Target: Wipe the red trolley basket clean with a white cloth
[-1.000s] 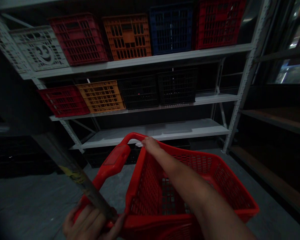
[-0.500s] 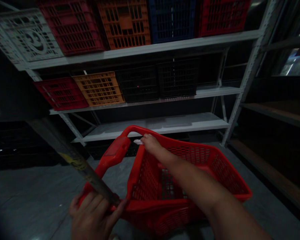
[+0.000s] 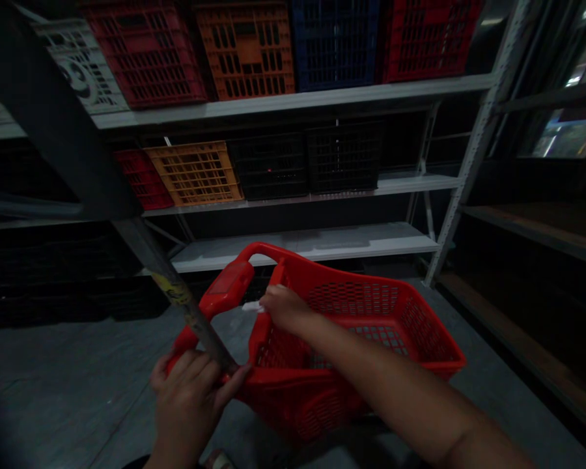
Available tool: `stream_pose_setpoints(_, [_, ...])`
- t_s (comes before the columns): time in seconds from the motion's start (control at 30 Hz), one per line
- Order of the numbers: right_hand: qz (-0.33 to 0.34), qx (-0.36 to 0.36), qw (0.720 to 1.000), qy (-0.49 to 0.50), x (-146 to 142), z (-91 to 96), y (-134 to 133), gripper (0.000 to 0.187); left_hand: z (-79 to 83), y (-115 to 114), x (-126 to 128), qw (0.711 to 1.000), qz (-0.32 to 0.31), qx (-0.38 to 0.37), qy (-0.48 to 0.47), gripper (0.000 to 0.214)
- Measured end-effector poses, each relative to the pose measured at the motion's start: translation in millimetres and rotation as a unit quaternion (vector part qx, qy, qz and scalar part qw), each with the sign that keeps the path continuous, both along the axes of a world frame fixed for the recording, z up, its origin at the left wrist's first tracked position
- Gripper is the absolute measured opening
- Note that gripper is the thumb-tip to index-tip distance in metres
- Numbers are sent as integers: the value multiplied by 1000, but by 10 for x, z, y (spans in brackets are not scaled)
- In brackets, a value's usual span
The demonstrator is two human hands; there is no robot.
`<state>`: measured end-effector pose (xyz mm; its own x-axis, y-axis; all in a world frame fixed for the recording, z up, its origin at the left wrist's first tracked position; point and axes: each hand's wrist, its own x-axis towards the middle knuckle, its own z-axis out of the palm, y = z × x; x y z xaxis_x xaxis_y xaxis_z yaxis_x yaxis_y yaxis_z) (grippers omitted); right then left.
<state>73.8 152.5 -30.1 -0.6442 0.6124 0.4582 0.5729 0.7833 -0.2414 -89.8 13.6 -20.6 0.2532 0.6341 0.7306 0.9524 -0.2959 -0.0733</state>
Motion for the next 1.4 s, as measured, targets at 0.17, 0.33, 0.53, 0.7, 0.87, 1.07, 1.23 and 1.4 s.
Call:
stream_pose_setpoints(0.17, [-7,-5,1000,14,-54,-28,-116,20,0,0,30,1000,20,2,-7,33])
stream_pose_setpoints(0.33, [53,-23,998,26,-23,-69,-449,19,5,2,40,1000,16,-1,-3,29])
stream_pose_setpoints(0.53, [-1,-39,998,58,-5,-62,-286,26,13,4,47,1000,20,9,-5,36])
stream_pose_setpoints(0.7, [83,-64,994,43,62,-37,-470,29,21,9,40,1000,16,13,-5,29])
stream_pose_setpoints(0.87, [76,-99,992,33,353,-43,-668,28,33,8,48,1000,19,16,-3,28])
stream_pose_setpoints(1.07, [-96,-98,982,131,445,53,-1071,28,45,-6,10,1000,0,2,19,27])
stream_pose_setpoints(1.23, [-80,-93,968,220,41,-11,-1438,29,35,-5,-34,999,-6,-13,31,26])
stream_pose_setpoints(1.4, [-108,-93,969,202,112,-240,-1476,31,22,16,-36,1000,4,-5,29,26])
